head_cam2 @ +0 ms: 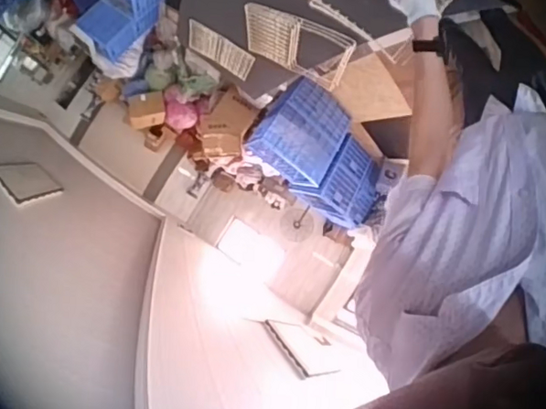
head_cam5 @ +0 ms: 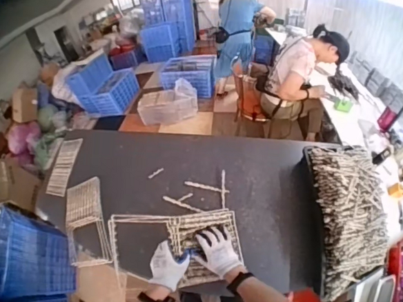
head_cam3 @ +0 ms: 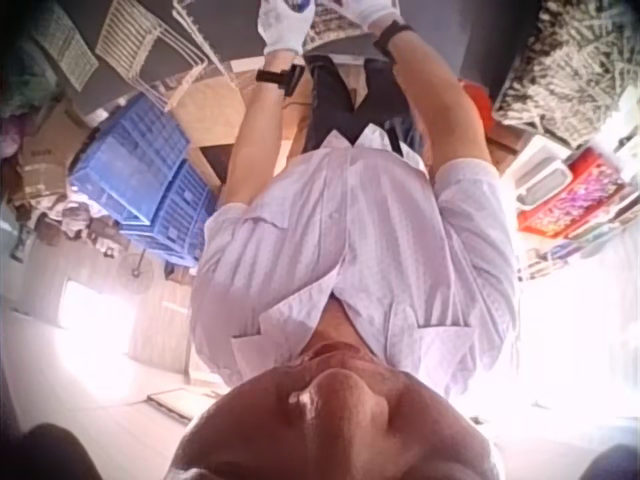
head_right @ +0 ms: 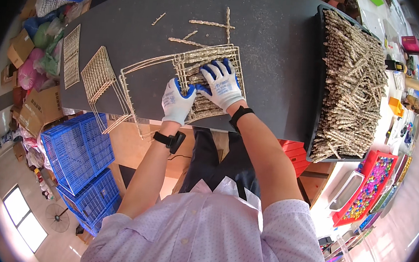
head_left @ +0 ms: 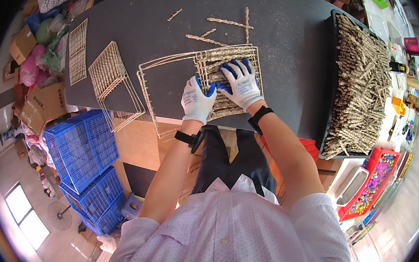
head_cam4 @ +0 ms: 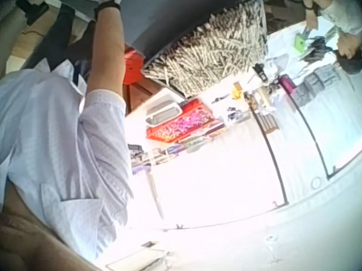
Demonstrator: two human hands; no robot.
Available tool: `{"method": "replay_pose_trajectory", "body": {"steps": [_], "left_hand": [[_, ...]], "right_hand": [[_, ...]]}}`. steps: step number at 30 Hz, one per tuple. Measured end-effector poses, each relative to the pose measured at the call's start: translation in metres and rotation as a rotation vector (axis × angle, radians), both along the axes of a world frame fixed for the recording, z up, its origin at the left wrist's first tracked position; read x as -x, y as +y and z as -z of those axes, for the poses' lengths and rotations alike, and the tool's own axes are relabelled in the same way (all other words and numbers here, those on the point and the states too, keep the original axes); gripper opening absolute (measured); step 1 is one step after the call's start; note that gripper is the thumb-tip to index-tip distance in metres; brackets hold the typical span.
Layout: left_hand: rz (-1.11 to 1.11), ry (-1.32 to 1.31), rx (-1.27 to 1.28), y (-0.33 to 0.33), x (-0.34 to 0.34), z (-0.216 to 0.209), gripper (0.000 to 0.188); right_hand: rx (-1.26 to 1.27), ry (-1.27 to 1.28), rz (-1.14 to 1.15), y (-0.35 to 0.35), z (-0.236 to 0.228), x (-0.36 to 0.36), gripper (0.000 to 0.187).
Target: The person assembles rectangular bamboo frames by hand, inserting thin bamboo strips into a grid-like structure. They repeatedly pick up strips, align them, and press them into place, occasionally adjusting the frame or stacking completed units.
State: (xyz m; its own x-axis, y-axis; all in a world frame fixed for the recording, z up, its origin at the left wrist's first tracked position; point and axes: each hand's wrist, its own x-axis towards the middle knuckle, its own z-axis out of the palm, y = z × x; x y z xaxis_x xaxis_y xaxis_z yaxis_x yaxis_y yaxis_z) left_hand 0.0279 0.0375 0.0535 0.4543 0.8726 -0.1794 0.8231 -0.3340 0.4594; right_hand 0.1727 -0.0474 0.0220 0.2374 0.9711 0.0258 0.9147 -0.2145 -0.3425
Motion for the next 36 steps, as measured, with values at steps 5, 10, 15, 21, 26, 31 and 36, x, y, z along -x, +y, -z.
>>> {"method": "replay_pose_trajectory", "body": {"steps": [5,10,15,21,26,31,36], "left_hand": [[-0.003,-0.092,-0.020,0.000,0.003,0.000,0.056],[-0.003,-0.013,0.131,0.008,0.008,0.003,0.059],[0.012,0.041,0.180,0.012,0.010,0.007,0.061],[-0.038,-0.039,0.193,0.006,0.009,0.013,0.059],[-0.101,-0.100,0.223,0.001,0.010,0.020,0.057],[-0.122,-0.129,0.189,-0.003,0.013,0.029,0.064],[-0.133,-0.215,0.098,-0.020,0.011,0.021,0.068]], "right_hand": [[-0.221,0.149,-0.074,-0.008,0.000,-0.009,0.077],[-0.266,0.166,-0.249,-0.010,-0.004,-0.010,0.083],[0.151,-0.006,-0.282,0.001,-0.021,-0.006,0.103],[0.313,-0.134,-0.392,0.006,-0.047,-0.011,0.101],[0.381,-0.199,-0.451,0.007,-0.055,-0.009,0.098],[0.434,-0.262,-0.462,0.010,-0.056,0.000,0.102],[0.494,-0.351,-0.505,0.021,-0.058,-0.002,0.106]]}}
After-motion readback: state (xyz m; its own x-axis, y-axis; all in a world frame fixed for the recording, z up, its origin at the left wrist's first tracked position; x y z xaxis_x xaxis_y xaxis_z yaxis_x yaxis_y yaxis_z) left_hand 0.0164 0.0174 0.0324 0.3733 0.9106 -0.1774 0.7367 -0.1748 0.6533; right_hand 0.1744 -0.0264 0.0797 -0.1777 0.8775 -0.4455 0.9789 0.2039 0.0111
